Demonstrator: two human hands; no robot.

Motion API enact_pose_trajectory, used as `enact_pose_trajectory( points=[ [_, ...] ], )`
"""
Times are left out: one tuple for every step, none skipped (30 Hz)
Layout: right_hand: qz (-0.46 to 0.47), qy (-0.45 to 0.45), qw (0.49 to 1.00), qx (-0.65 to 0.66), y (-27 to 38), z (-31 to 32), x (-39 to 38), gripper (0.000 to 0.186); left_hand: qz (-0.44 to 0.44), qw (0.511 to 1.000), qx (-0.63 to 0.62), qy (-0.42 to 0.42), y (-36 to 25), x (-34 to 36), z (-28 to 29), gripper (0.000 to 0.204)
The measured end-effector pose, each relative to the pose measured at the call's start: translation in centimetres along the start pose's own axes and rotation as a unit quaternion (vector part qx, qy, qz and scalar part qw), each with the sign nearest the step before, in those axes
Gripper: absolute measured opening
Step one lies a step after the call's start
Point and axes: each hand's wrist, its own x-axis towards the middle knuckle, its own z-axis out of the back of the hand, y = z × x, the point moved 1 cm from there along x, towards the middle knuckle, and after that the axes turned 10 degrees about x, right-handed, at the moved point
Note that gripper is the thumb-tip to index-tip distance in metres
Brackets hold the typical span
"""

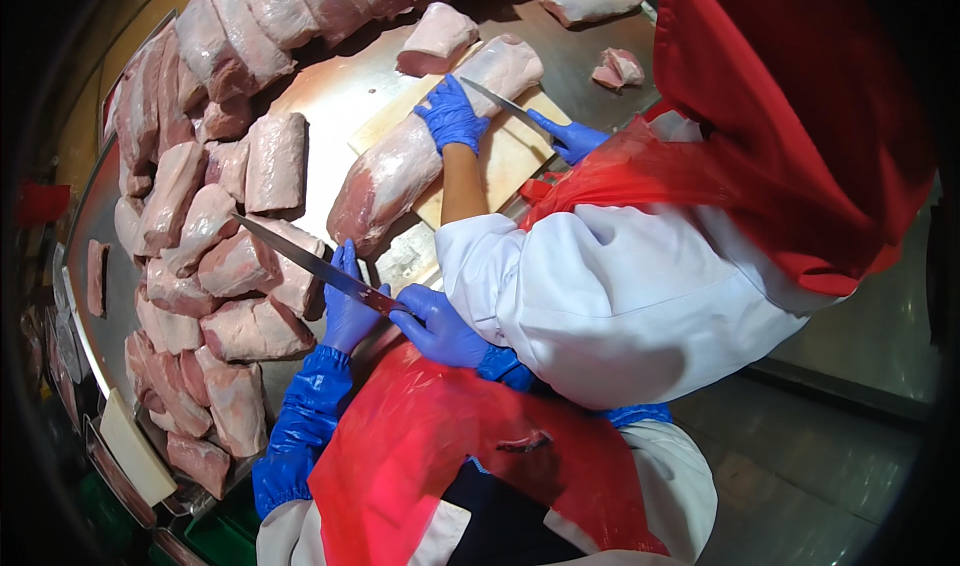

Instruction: The person moves a green basket, then uses a knife to cut large pieces of raw meat on a cutting board and places the cut pieces into a metal tray. The person also uses a digital scale to weigh portions of meat during the process.

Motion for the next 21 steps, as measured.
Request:
enact_pose_trajectory(
  points=[
    [0.007, -0.003, 1.0, 0.0, -0.4, -0.3, -0.1, 0.015, -0.002, 1.0, 0.003, -0.005, 0.1, 0.0, -0.1, 0.104],
    [0.01, -0.006, 1.0, -0.005, -0.9, -0.6, -0.3, 0.015, -0.01, 1.0, 0.014, -0.025, 0.2, 0.0, -0.2, 0.102],
    [0.013, -0.009, 1.0, -0.009, -1.4, -1.0, -0.5, 0.014, 0.002, 1.0, -0.01, -0.017, 0.5, -0.3, -0.2, 0.1],
    [0.015, -0.012, 1.0, -0.015, -1.5, -1.2, -0.4, 0.014, 0.013, 0.999, -0.036, -0.009, 0.3, -0.3, 0.0, 0.098],
    [0.016, -0.012, 1.0, -0.016, -1.6, -1.4, -0.5, 0.014, 0.024, 0.998, -0.062, -0.001, 0.2, -0.4, 0.2, 0.097],
    [0.017, -0.011, 1.0, -0.017, -1.6, -1.6, -0.6, 0.014, 0.022, 0.997, -0.051, -0.044, 0.1, -0.6, 0.3, 0.084],
    [0.018, -0.01, 1.0, -0.021, -1.3, -1.5, -0.4, 0.013, 0.067, 0.994, -0.081, 0.01, 0.0, -0.7, 0.7, 0.08],
    [0.009, 0.001, 1.0, -0.022, -1.0, -1.6, -0.3, 0.014, 0.111, 0.985, -0.111, 0.064, -0.1, -0.9, 1.2, 0.076],
    [-0.001, 0.011, 1.0, -0.024, -0.7, -1.6, -0.2, 0.014, 0.155, 0.971, -0.14, 0.117, 0.0, -1.1, 1.6, 0.072],
    [-0.009, 0.02, 0.999, -0.027, -0.3, -1.6, -0.1, 0.014, 0.178, 0.961, -0.166, 0.13, -0.1, -1.3, 1.7, 0.058],
    [-0.015, 0.029, 0.999, -0.028, -0.1, -1.6, -0.1, 0.015, 0.159, 0.962, -0.169, 0.144, 0.4, -1.6, 1.7, 0.053],
    [-0.022, 0.037, 0.999, -0.03, 0.0, -1.7, -0.1, 0.015, 0.14, 0.962, -0.171, 0.158, 1.0, -2.1, 1.5, 0.048],
    [-0.029, 0.049, 0.998, -0.03, 0.2, -1.8, 0.1, 0.016, 0.126, 0.962, -0.174, 0.171, 0.9, -2.3, 2.1, 0.044],
    [-0.036, 0.061, 0.997, -0.044, 0.3, -1.9, 0.1, 0.017, 0.136, 0.961, -0.178, 0.163, 0.7, -2.9, 2.7, 0.028],
    [-0.043, 0.072, 0.995, -0.058, 0.5, -2.0, 0.2, 0.017, 0.135, 0.958, -0.178, 0.179, 0.5, -3.0, 3.2, 0.025],
    [-0.049, 0.079, 0.993, -0.073, 0.7, -2.2, 0.2, 0.018, 0.129, 0.956, -0.177, 0.196, 0.4, -3.0, 3.8, 0.022],
    [-0.044, 0.083, 0.992, -0.079, 0.7, -2.4, 0.2, 0.018, 0.123, 0.953, -0.176, 0.213, 0.4, -3.0, 4.1, 0.019],
    [-0.04, 0.087, 0.992, -0.084, 0.6, -2.7, 0.1, 0.018, 0.115, 0.952, -0.197, 0.207, 0.8, -3.3, 3.9, 0.018],
    [-0.036, 0.092, 0.991, -0.09, 0.4, -2.9, 0.1, 0.018, 0.107, 0.95, -0.217, 0.199, 1.2, -3.6, 3.7, 0.017],
    [-0.034, 0.095, 0.99, -0.098, 0.4, -3.1, 0.1, 0.019, 0.099, 0.947, -0.238, 0.192, 1.5, -4.0, 3.5, 0.016],
    [-0.031, 0.098, 0.989, -0.105, 0.3, -3.3, 0.0, 0.019, 0.099, 0.947, -0.236, 0.192, 1.9, -4.3, 3.3, 0.016]
  ],
)
